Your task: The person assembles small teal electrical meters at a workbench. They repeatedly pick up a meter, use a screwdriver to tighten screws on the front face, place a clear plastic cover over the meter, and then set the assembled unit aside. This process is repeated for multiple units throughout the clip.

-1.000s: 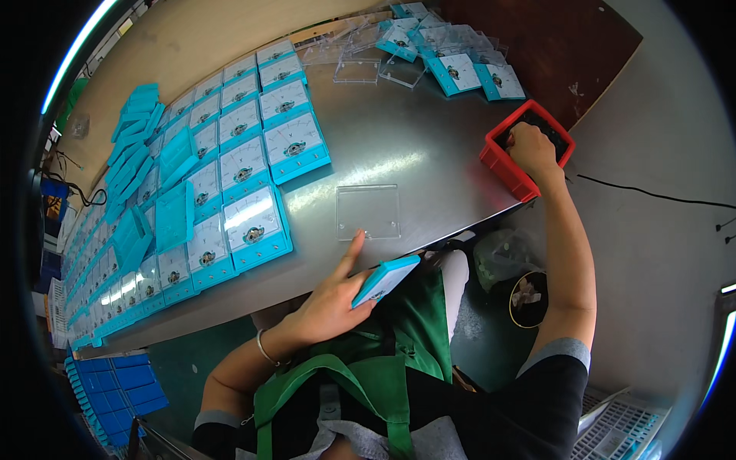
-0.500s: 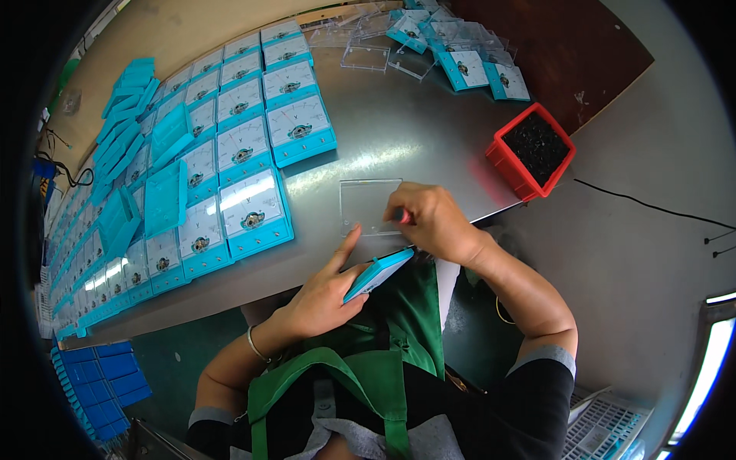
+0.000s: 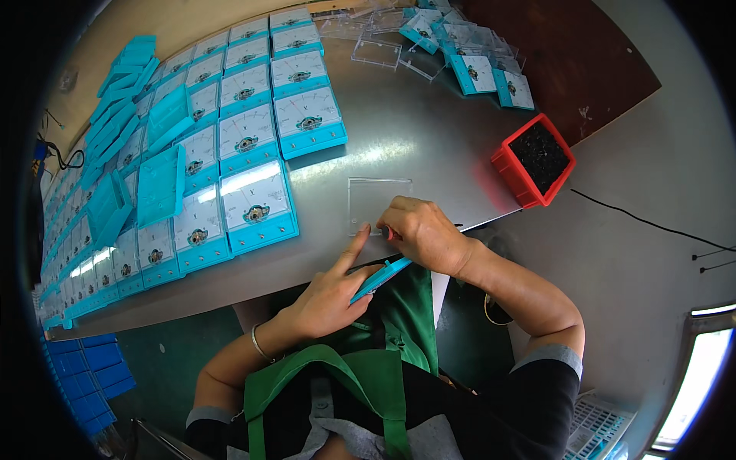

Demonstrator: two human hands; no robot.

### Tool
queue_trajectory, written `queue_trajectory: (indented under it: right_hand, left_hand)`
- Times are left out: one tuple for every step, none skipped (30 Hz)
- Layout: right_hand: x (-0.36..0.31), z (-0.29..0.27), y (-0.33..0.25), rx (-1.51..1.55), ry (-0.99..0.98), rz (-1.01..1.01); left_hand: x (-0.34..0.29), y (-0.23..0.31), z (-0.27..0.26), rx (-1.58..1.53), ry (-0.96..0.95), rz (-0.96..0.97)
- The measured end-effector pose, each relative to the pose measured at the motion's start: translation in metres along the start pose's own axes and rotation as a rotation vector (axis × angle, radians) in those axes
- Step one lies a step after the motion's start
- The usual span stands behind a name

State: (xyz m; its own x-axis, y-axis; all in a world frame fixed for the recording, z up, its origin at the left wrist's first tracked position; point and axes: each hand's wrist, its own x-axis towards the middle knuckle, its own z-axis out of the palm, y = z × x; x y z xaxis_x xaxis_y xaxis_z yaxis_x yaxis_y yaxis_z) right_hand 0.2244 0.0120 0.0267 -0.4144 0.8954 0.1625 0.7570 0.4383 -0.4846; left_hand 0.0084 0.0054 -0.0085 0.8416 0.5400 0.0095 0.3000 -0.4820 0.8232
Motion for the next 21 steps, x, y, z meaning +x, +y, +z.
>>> queue_trajectory:
  right_hand:
    - [0.0,-0.001,-0.001,-0.016,-0.013,-0.002]
    - [-0.001,-0.002,-0.003,-0.031,-0.026,-0.004]
    - [-0.001,-0.002,-0.003,-0.044,-0.039,-0.005]
    - [0.0,-0.003,-0.003,-0.04,-0.053,0.003]
    - [0.002,-0.004,-0.002,-0.036,-0.067,0.01]
    - [0.003,-0.004,-0.001,-0.03,-0.077,0.02]
    - [0.005,-0.004,0.001,-0.002,-0.102,0.067]
    - [0.007,-0.003,0.005,0.026,-0.127,0.113]
    - [0.01,-0.002,0.009,0.054,-0.15,0.158]
    - [0.013,-0.004,0.011,0.077,-0.159,0.161]
    - [0.016,-0.006,0.014,0.1,-0.169,0.164]
    - [0.021,-0.009,0.017,0.126,-0.177,0.164]
    - [0.027,-0.012,0.02,0.126,-0.255,0.2]
    - [0.034,-0.017,0.023,0.126,-0.334,0.237]
    - [0.039,-0.019,0.023,0.129,-0.412,0.271]
    - [0.042,-0.019,0.019,0.061,-0.45,0.278]
    - [0.045,-0.02,0.014,-0.007,-0.487,0.285]
    - [0.048,-0.02,0.01,-0.074,-0.522,0.289]
    - [0.048,-0.019,0.006,-0.137,-0.509,0.257]
    - [0.047,-0.018,0.002,-0.201,-0.495,0.226]
    - [0.045,-0.018,-0.002,-0.263,-0.478,0.202]
  left_hand:
    - [0.0,0.0,0.0,-0.004,0.0,0.0]
    - [0.0,0.0,0.0,-0.008,0.0,0.0]
    - [0.0,-0.001,0.001,-0.006,0.0,0.001]
    - [0.0,-0.002,0.001,-0.005,0.002,0.003]
    - [0.0,-0.002,0.002,-0.004,0.004,0.004]
    - [0.0,-0.002,0.002,0.0,-0.003,0.0]
    - [0.0,-0.002,0.001,0.003,-0.008,-0.004]
    - [0.001,-0.002,0.001,0.005,-0.013,-0.008]
    - [0.001,-0.002,0.001,0.006,-0.016,-0.014]
    - [0.001,-0.001,0.001,0.007,-0.019,-0.019]
    - [0.001,-0.001,0.001,0.008,-0.021,-0.025]
    - [0.001,0.0,0.0,0.003,-0.026,-0.023]
    - [0.001,0.0,-0.001,-0.001,-0.031,-0.02]
    - [0.002,0.001,-0.002,-0.006,-0.037,-0.018]
    - [0.002,0.001,-0.002,0.003,-0.035,-0.029]
    - [0.002,0.001,-0.001,0.012,-0.034,-0.039]
    - [0.002,0.001,0.0,0.021,-0.034,-0.048]
    - [0.002,0.001,0.001,0.019,-0.034,-0.049]
    - [0.002,-0.001,0.003,0.016,-0.036,-0.05]
    - [0.002,-0.001,0.004,0.013,-0.039,-0.049]
    - [0.002,-0.001,0.004,0.021,-0.042,-0.058]
